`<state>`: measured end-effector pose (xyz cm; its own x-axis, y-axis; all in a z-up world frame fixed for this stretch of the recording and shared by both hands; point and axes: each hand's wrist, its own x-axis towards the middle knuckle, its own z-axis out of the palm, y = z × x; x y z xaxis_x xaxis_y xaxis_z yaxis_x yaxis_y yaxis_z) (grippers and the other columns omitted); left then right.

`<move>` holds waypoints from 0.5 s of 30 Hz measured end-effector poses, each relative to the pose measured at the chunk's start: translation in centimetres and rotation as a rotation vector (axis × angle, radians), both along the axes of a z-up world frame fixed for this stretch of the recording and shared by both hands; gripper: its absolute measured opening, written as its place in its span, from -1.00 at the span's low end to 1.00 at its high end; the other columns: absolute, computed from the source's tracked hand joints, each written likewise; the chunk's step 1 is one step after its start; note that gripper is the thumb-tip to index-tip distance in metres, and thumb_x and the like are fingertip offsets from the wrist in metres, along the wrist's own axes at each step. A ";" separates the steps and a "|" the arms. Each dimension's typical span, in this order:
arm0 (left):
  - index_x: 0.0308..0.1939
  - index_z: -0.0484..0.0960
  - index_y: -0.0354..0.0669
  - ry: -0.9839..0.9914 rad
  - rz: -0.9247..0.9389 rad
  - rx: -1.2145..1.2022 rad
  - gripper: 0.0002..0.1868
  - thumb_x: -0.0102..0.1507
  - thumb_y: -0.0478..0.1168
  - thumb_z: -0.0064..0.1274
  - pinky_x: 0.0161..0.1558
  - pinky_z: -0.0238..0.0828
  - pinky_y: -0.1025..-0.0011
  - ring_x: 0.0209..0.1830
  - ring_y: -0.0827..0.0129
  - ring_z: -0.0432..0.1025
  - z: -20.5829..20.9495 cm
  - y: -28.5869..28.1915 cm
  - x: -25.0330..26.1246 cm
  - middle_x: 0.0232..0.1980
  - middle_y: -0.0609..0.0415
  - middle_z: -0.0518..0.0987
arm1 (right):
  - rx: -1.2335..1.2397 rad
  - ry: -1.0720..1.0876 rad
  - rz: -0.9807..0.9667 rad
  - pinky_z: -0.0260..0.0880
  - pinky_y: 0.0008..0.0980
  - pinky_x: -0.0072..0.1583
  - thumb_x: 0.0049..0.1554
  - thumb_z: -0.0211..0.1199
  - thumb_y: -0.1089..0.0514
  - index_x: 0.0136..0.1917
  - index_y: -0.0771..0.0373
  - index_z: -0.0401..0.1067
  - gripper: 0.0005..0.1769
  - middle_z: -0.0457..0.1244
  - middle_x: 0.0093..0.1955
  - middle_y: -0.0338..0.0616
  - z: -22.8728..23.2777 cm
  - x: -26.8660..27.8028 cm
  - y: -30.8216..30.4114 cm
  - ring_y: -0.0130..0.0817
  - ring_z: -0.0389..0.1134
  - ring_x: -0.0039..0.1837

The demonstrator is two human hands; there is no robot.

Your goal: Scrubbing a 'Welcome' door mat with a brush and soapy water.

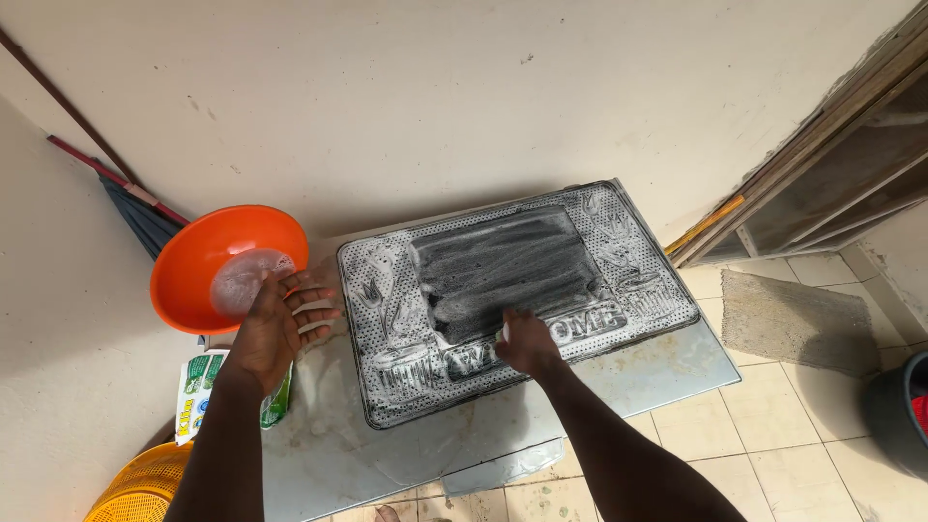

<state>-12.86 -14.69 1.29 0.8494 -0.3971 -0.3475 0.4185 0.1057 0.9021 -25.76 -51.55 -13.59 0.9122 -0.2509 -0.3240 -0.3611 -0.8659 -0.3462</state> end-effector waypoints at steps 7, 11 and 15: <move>0.39 0.36 -0.09 -0.037 0.009 0.027 -0.03 0.21 0.57 -0.35 0.13 0.31 0.17 0.12 0.10 0.47 1.2 6.2 0.4 0.21 -0.13 0.54 | 0.153 -0.047 0.235 0.52 -0.08 0.24 0.13 0.35 0.18 0.37 0.33 0.19 -0.39 0.10 0.29 0.37 0.6 3.0 17.8 0.28 0.29 0.31; 0.38 0.35 -0.09 -0.020 0.070 0.054 -0.03 0.20 0.57 -0.36 0.15 0.35 0.13 0.15 0.10 0.48 0.4 7.6 0.7 0.22 -0.14 0.53 | 0.177 0.007 0.335 0.47 0.00 0.23 0.04 0.42 0.22 0.28 0.14 0.31 -0.44 0.11 0.32 0.16 3.4 3.8 18.2 0.21 0.28 0.33; 0.39 0.36 -0.09 -0.034 0.017 0.049 -0.01 0.20 0.58 -0.34 0.12 0.32 0.19 0.12 0.15 0.47 -1.0 5.2 1.5 0.22 -0.10 0.53 | 0.250 0.020 0.254 0.50 -0.08 0.23 -0.05 0.46 0.21 0.16 0.09 0.37 -0.48 0.18 0.22 0.06 2.7 3.0 13.1 0.10 0.33 0.30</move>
<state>-11.33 -9.47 0.26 0.8676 -0.3660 -0.3367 0.3856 0.0677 0.9202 -22.75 -38.50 -10.86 0.9282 0.0725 -0.3650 -0.1538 -0.8183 -0.5538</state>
